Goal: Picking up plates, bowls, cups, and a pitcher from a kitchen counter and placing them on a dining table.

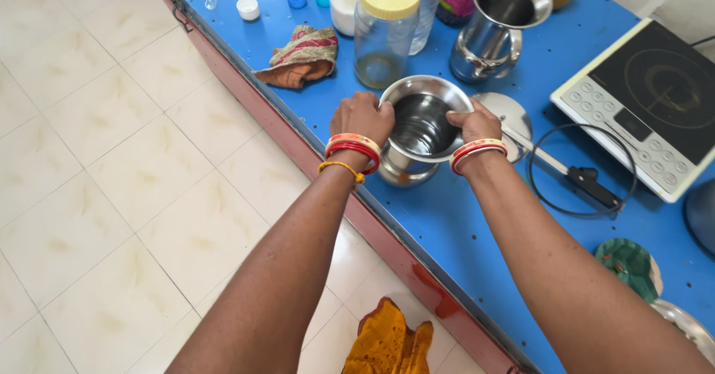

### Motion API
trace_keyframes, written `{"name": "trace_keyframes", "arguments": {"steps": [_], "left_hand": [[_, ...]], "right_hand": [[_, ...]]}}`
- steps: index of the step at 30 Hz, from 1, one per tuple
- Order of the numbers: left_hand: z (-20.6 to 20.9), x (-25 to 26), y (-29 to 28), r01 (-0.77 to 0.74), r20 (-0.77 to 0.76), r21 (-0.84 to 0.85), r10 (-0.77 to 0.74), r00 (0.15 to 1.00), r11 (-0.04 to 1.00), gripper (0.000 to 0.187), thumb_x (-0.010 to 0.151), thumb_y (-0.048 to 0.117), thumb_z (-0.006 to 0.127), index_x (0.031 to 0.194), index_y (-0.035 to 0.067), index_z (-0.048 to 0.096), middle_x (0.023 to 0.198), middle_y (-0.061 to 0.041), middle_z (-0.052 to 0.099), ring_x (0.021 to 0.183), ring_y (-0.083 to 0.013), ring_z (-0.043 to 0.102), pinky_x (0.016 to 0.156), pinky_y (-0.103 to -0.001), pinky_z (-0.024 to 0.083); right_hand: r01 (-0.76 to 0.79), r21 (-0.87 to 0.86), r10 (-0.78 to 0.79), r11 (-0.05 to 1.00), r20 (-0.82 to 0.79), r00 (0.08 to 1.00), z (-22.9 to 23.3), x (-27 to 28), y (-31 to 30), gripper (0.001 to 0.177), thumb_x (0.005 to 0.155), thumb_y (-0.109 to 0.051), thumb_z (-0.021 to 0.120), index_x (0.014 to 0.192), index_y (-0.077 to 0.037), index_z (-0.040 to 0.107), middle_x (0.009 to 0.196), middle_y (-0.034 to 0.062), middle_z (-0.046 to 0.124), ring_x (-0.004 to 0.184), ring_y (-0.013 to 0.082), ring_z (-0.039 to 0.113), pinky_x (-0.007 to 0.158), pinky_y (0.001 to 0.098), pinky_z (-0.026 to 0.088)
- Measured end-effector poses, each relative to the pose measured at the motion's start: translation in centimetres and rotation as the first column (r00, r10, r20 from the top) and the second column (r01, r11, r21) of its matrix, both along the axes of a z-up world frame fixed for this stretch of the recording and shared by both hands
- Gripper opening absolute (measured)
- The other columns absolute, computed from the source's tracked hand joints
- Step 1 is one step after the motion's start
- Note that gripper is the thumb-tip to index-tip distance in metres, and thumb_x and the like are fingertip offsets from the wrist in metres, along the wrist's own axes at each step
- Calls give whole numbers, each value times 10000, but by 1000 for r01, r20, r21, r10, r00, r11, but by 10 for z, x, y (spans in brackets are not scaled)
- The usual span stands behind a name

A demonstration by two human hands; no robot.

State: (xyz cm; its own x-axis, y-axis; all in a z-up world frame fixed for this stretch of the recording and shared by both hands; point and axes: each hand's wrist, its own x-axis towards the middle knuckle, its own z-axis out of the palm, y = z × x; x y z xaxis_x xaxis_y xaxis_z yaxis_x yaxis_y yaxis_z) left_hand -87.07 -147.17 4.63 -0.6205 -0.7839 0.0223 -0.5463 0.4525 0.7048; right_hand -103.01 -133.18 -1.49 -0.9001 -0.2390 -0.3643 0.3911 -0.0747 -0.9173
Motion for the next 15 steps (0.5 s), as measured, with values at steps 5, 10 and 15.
{"name": "trace_keyframes", "arguments": {"steps": [5, 10, 15], "left_hand": [[21, 27, 17, 58, -55, -26, -60, 997, 998, 311, 770, 340, 637, 816, 79, 798, 822, -240, 729, 800, -424, 720, 789, -488, 584], [44, 62, 46, 113, -54, -10, -113, 992, 994, 329, 767, 354, 641, 764, 61, 791, 792, -228, 735, 769, -404, 731, 768, -479, 590], [41, 89, 72, 181, -85, -41, -183, 979, 983, 300, 741, 346, 662, 824, 91, 797, 794, -229, 733, 755, -392, 726, 760, -471, 590]], "right_hand": [[-45, -48, 46, 998, 10, 999, 24, 32, 29, 614, 806, 83, 685, 1396, -67, 603, 1339, 154, 662, 1199, 261, 634, 1052, 413, 491], [-21, 33, 21, 999, -19, 1000, 67, 88, 63, 603, 798, 56, 667, 1381, -98, 663, 1356, 123, 673, 1223, 243, 616, 1057, 434, 481], [29, 13, -29, 1000, -6, 1000, 84, 134, 105, 590, 803, 58, 670, 1370, -100, 635, 1373, 115, 645, 1265, 248, 588, 1057, 438, 471]]}}
